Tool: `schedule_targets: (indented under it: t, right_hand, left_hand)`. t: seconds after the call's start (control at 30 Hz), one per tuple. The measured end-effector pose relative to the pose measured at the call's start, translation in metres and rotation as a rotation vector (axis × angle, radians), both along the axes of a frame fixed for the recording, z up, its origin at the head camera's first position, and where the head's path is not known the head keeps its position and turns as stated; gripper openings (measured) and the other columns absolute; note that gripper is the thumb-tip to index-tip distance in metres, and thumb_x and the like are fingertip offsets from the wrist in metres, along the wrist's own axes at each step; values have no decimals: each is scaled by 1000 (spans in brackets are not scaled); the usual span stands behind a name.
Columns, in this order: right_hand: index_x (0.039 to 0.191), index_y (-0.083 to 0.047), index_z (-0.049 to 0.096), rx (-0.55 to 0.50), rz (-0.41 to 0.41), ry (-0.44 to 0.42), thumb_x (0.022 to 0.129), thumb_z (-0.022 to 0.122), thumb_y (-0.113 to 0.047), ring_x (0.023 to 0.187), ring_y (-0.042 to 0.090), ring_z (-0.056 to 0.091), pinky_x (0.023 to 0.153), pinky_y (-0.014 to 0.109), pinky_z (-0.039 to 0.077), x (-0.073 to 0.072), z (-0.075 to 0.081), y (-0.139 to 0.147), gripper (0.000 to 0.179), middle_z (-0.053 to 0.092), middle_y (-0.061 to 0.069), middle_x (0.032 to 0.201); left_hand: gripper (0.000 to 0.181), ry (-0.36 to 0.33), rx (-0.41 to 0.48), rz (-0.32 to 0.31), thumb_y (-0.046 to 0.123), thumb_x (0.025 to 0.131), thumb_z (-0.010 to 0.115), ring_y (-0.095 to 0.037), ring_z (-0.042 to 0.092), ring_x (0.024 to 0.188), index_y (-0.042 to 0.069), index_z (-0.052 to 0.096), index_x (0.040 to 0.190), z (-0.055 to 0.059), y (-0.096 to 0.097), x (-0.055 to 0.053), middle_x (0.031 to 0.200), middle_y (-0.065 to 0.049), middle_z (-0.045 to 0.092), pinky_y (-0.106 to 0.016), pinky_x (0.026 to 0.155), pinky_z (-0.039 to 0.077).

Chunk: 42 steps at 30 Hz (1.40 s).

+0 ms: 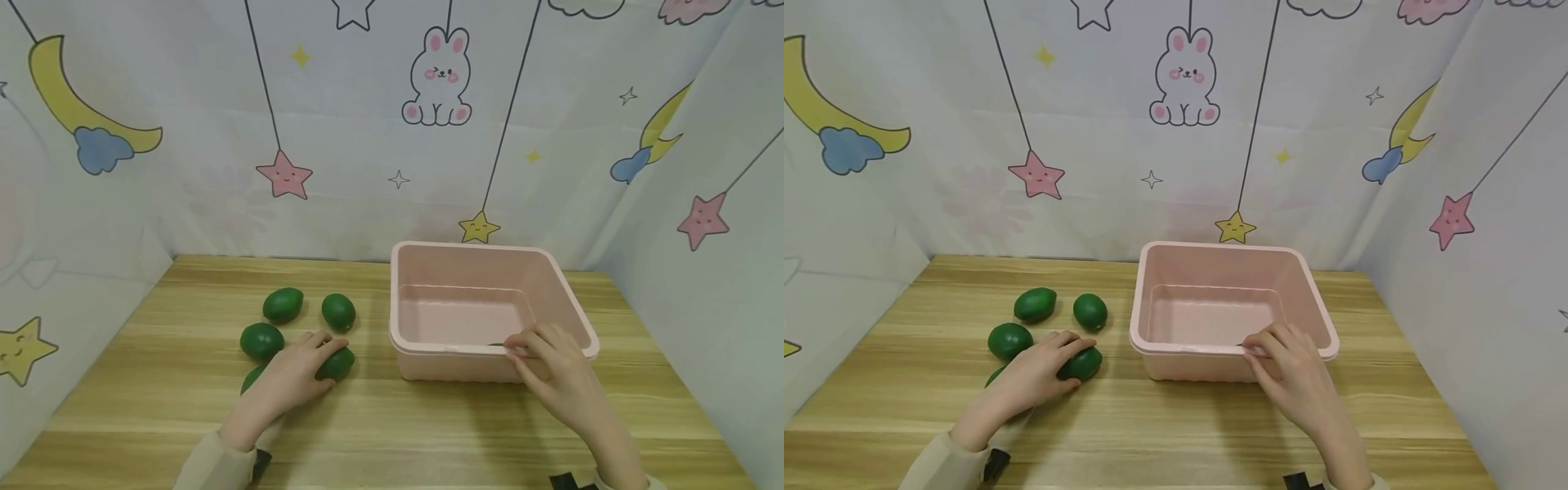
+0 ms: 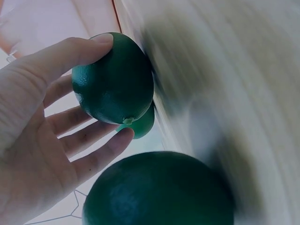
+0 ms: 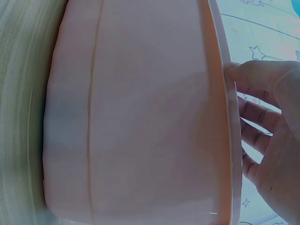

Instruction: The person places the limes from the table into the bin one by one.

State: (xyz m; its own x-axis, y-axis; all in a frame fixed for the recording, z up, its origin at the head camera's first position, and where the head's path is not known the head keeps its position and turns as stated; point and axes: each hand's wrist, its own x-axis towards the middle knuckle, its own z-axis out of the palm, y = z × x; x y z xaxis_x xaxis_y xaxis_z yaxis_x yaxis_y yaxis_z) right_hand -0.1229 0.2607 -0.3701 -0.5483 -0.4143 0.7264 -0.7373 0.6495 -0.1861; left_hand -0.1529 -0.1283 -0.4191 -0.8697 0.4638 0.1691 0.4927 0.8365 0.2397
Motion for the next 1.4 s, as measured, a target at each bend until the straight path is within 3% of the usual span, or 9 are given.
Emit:
schedule_targets:
  t: [0.33,0.6,0.87,1.17,1.4]
  right_hand:
    - [91,-11,69,-8,16,3,86,69,-17,83,10,50,76,21,36,0,1,0,8,61,-6,89]
    - [91,-11,70,-17,17,11,92,63,-27,82,9,50,76,21,35,-1,1,0,17,62,-6,89]
    - [92,-12,69,-10,11,0,85,70,-16,84,9,49,76,20,35,0,1,0,8,61,-7,89]
    - [92,-13,69,0,8,-7,81,73,-11,84,9,49,76,20,36,-4,2,2,12,60,-8,90]
    - [92,-13,69,9,1,-23,72,76,-3,85,8,48,77,19,36,-7,1,4,24,60,-9,90]
  left_hand:
    - [62,17,-10,3,19,71,83,-22,62,102,14,60,129,7,-1,1,115,-4,62,-38,77,55]
    - [62,52,-26,-15,21,72,83,-25,65,101,14,59,129,19,0,-1,119,-7,63,-39,77,56]
    - [61,40,-23,-18,22,74,81,-27,64,101,15,58,130,35,0,-3,119,-9,62,-43,78,55]
    - [61,138,-37,-78,23,74,82,-25,63,100,12,59,129,53,4,-14,115,-7,63,-42,79,53]
    - [63,169,-44,-90,23,74,82,-26,64,100,13,57,131,69,7,-22,116,-8,63,-42,81,54]
